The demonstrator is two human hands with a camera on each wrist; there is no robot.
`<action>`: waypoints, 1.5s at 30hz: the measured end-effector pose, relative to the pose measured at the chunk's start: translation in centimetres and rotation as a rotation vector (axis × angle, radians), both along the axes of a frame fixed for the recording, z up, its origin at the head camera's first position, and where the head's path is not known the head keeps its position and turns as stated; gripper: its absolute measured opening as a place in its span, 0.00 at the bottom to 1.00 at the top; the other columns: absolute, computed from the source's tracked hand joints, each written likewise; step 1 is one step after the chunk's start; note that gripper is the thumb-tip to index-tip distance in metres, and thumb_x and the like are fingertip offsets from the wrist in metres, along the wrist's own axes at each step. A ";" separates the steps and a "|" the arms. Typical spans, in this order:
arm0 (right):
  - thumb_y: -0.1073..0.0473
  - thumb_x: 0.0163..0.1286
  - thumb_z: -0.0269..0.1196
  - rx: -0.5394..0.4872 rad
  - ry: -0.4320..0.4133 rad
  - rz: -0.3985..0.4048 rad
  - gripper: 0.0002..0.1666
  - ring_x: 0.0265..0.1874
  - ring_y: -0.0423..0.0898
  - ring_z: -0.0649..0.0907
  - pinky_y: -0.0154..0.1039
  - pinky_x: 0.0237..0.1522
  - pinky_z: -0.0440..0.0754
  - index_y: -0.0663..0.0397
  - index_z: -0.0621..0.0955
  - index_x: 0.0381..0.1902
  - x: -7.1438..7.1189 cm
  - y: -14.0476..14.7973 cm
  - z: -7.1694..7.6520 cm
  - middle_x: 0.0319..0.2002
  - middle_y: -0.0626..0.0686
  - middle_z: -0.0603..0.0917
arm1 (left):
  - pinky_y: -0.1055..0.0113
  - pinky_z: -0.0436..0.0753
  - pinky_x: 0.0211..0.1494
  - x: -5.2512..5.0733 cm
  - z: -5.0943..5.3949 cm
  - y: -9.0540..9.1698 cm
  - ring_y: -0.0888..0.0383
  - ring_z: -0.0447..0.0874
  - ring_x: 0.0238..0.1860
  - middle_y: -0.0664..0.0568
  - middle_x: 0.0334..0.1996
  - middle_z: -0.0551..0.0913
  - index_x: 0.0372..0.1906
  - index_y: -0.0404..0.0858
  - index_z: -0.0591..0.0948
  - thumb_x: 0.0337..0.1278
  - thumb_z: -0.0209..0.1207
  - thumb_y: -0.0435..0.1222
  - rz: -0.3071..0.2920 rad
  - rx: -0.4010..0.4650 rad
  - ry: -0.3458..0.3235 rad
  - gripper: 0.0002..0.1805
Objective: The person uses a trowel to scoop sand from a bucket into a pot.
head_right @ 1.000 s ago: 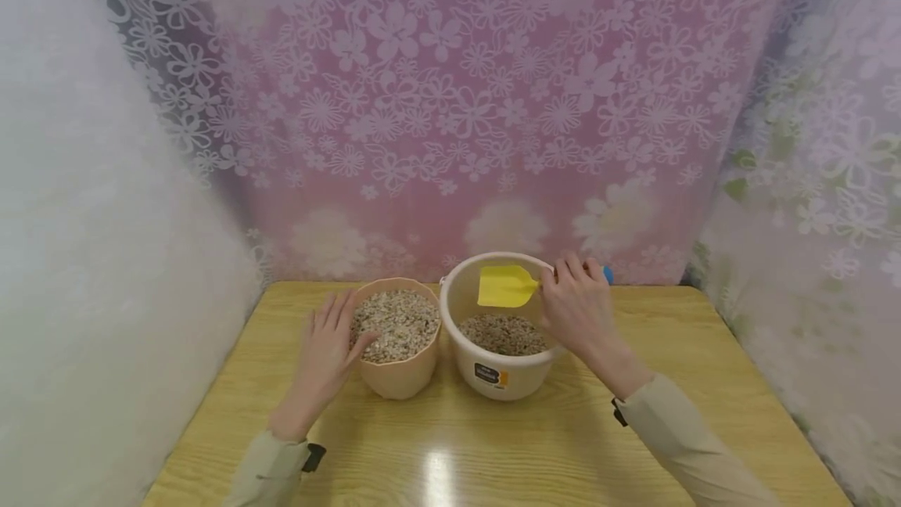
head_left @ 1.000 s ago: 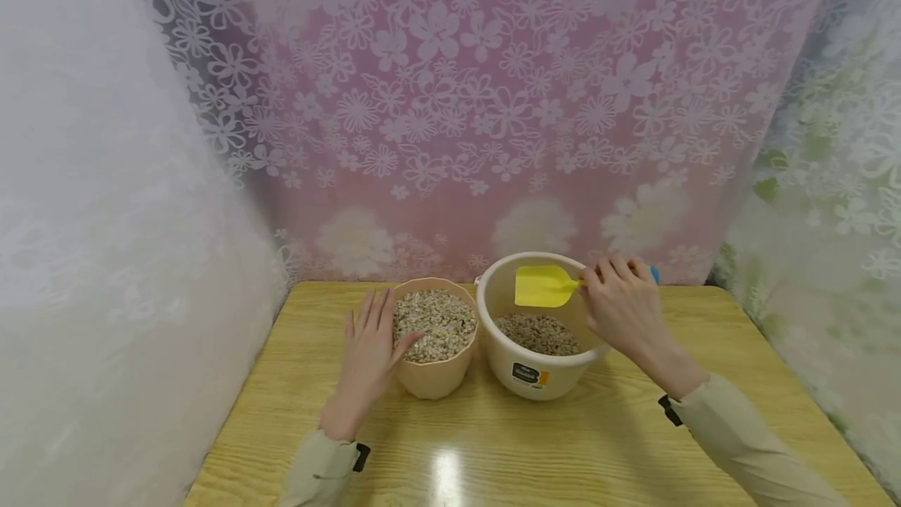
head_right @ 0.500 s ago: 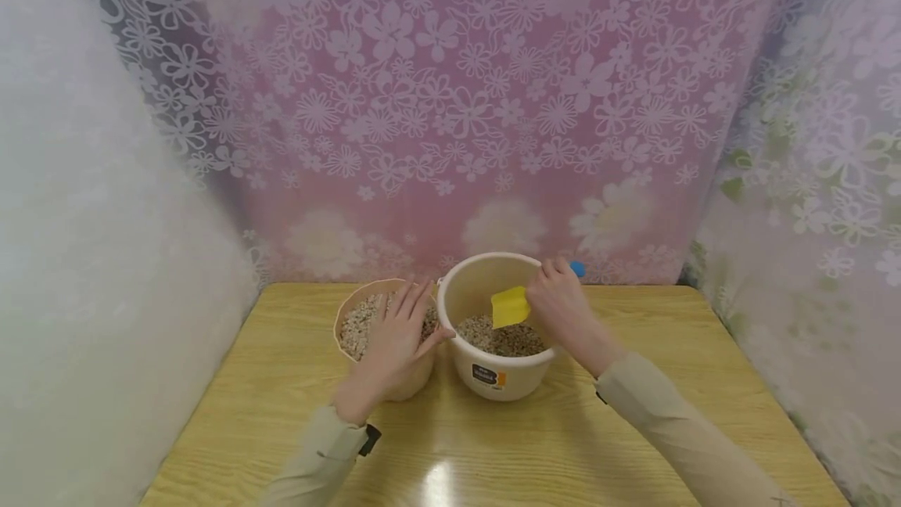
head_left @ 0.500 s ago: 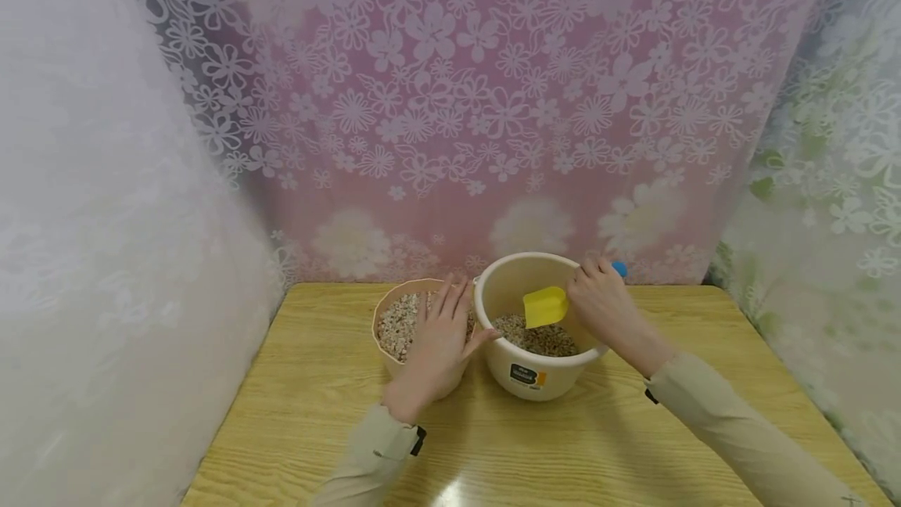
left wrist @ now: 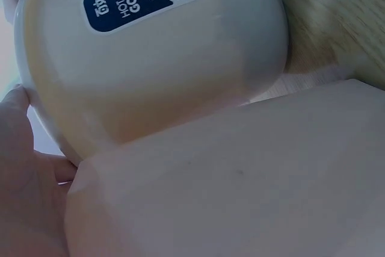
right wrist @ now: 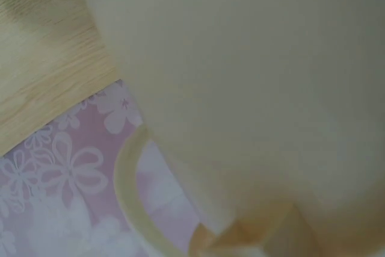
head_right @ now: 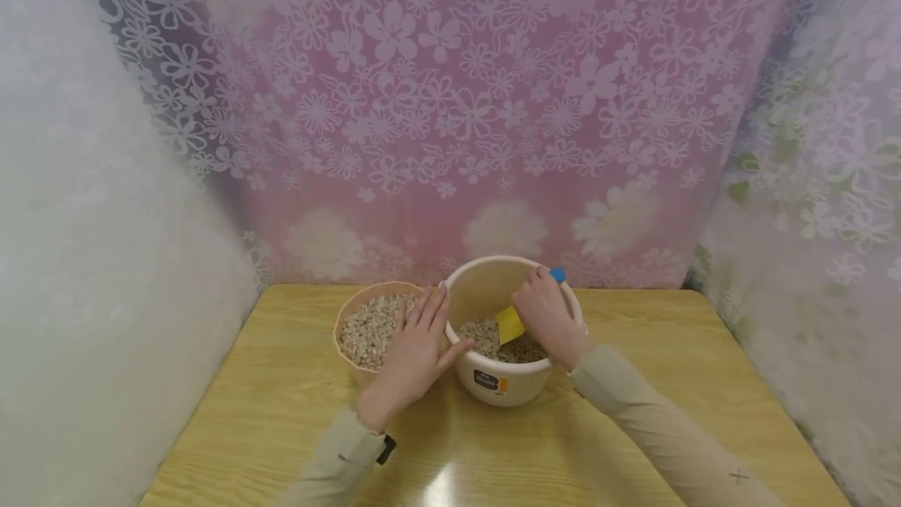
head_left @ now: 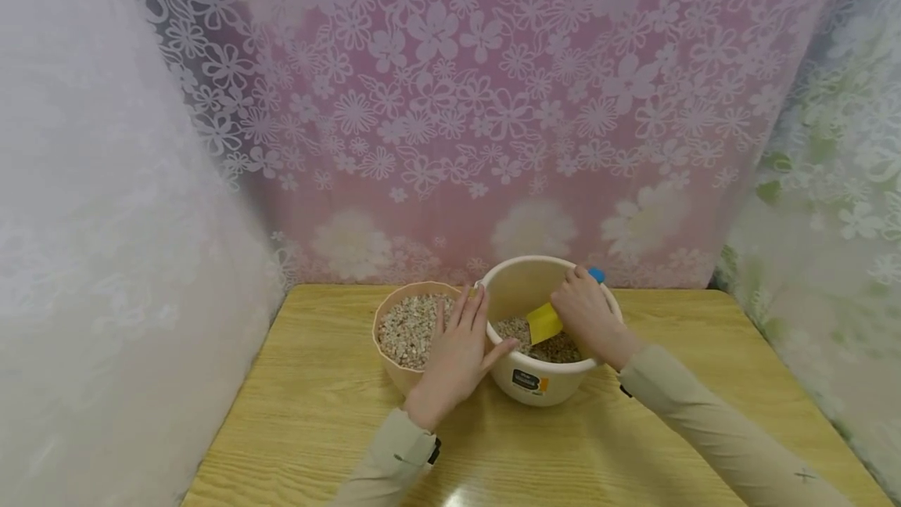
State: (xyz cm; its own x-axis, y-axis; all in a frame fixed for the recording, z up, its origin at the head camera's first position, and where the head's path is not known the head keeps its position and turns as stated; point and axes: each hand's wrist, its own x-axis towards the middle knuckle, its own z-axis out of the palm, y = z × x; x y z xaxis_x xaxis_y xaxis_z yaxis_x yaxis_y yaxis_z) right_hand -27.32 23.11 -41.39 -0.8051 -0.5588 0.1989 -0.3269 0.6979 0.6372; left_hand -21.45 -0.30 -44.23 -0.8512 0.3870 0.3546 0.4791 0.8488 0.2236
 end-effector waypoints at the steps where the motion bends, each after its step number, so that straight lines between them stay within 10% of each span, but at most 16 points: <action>1: 0.63 0.61 0.74 0.002 0.000 -0.001 0.22 0.24 0.49 0.71 0.40 0.36 0.69 0.54 0.75 0.13 -0.1 0.0 -0.2 0.19 0.52 0.81 | 0.38 0.50 0.79 0.0 -0.1 0.0 0.49 0.41 0.82 0.44 0.80 0.54 0.81 0.34 0.54 0.71 0.41 0.67 0.000 0.001 0.004 0.49; 17: 0.66 0.63 0.72 -0.047 0.044 0.014 0.28 0.20 0.46 0.68 0.38 0.32 0.67 0.52 0.69 0.10 -1.0 -0.6 -1.2 0.11 0.51 0.73 | 0.37 0.51 0.78 0.0 -0.3 0.0 0.50 0.41 0.82 0.45 0.80 0.54 0.80 0.34 0.56 0.72 0.45 0.65 -0.015 0.037 0.020 0.47; 29: 0.68 0.64 0.71 -0.096 0.079 0.167 0.38 0.21 0.46 0.65 0.37 0.33 0.59 0.49 0.57 0.08 -1.4 -0.7 -1.4 0.10 0.49 0.66 | 0.36 0.51 0.78 0.0 -0.3 -0.2 0.50 0.42 0.82 0.44 0.81 0.53 0.80 0.34 0.56 0.73 0.41 0.65 -0.024 0.036 0.016 0.47; 45: 0.68 0.58 0.75 -0.077 0.057 0.337 0.23 0.30 0.47 0.77 0.39 0.43 0.76 0.53 0.75 0.12 -2.1 -0.9 -1.5 0.25 0.50 0.81 | 0.36 0.52 0.78 0.0 -0.5 -0.1 0.51 0.42 0.82 0.45 0.81 0.52 0.80 0.35 0.56 0.74 0.36 0.66 -0.022 0.037 0.016 0.47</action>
